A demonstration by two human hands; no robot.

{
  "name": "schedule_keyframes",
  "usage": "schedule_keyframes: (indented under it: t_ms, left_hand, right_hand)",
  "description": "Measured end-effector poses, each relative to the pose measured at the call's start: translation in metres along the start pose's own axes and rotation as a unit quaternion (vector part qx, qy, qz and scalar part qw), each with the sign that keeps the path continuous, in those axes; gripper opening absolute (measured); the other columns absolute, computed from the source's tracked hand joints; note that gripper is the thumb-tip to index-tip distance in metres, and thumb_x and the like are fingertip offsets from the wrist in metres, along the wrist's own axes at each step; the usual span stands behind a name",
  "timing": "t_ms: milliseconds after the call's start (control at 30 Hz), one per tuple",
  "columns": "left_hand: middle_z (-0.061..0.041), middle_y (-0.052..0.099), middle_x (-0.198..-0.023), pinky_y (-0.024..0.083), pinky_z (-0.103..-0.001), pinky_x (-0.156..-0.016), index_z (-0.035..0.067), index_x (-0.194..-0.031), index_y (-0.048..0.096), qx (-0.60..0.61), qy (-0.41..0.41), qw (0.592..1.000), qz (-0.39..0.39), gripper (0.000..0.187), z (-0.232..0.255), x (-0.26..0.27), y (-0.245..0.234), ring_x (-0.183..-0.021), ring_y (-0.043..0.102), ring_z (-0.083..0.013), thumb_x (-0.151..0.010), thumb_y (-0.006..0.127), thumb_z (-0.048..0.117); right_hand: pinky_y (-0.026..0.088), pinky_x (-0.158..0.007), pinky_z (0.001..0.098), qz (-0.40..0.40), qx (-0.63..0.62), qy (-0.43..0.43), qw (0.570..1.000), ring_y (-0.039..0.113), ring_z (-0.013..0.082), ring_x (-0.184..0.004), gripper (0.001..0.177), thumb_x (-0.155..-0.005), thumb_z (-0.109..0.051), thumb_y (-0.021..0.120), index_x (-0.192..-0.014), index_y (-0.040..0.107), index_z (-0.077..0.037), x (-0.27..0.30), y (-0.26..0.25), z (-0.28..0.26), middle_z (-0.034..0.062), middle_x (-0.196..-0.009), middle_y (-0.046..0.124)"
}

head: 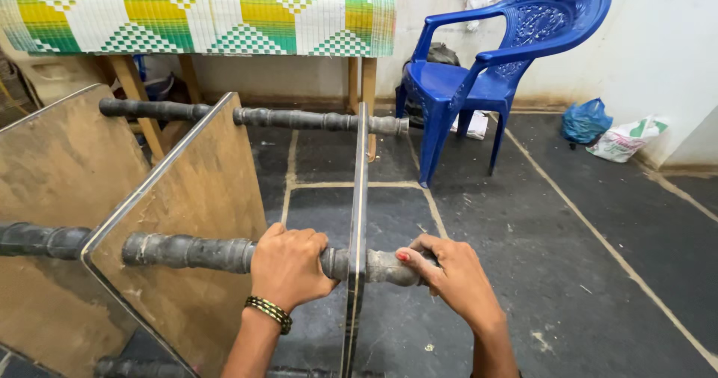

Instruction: The person lifts a small wooden stool, turns it upside down, and removes the plastic caps from the legs by hand. The removed caps are placed on the floor. The stool remains upside down at the end of the clip.

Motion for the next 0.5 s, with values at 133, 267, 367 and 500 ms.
schedule_keyframes:
  t_ms: [133,267,367,500]
  left_hand:
    - [-0.007,0.069,-0.065,0.046,-0.039,-0.069,0.012,-0.063,0.068,0.000,0.017,1.000,0.019,0.030,0.000,0.002,0.000,-0.063,0.067,-0.0265,-0.058,0.080,0.039]
    - [-0.006,0.069,-0.065,0.046,-0.038,-0.070,0.013,-0.063,0.067,-0.001,0.011,1.000,0.014,0.025,-0.004,0.003,0.002,-0.063,0.067,-0.0258,-0.058,0.078,0.035]
    - [-0.007,0.069,-0.065,0.046,-0.039,-0.069,0.013,-0.063,0.067,-0.006,0.010,1.000,0.007,0.024,-0.004,0.003,0.003,-0.063,0.067,-0.0261,-0.057,0.078,0.034]
    - [-0.007,0.069,-0.066,0.046,-0.039,-0.070,0.013,-0.063,0.067,-0.009,0.017,1.000,0.007,0.024,-0.004,0.003,0.004,-0.064,0.067,-0.0265,-0.056,0.077,0.034]
  right_hand:
    - [0.049,-0.054,0.0343,0.069,0.003,-0.066,0.995,0.068,0.0222,-0.054,0.030,-0.091,-0.032,0.065,-0.084,0.076,-0.005,0.004,0.004,0.012,0.0121,-0.061,0.070]
    - [0.053,-0.062,0.0337,0.218,0.033,-0.283,0.933,0.068,0.0264,-0.069,0.027,-0.103,-0.025,0.055,-0.094,0.071,-0.005,0.023,0.004,-0.001,0.0124,-0.083,0.073]
    - [0.051,-0.062,0.0359,0.297,0.048,-0.379,0.875,0.066,0.0275,-0.068,0.027,-0.103,-0.026,0.055,-0.094,0.070,-0.006,0.035,0.006,-0.005,0.0113,-0.079,0.068]
    - [0.050,-0.061,0.0346,0.250,0.034,-0.333,0.908,0.066,0.0244,-0.065,0.030,-0.103,-0.030,0.055,-0.094,0.070,-0.006,0.021,0.005,-0.003,0.0114,-0.075,0.067]
Point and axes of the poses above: each hand's wrist, its own x-axis away from the middle knuckle, its own y-axis out of the palm, z = x × y, the point moved 8 cm from there along -x, towards the middle knuckle
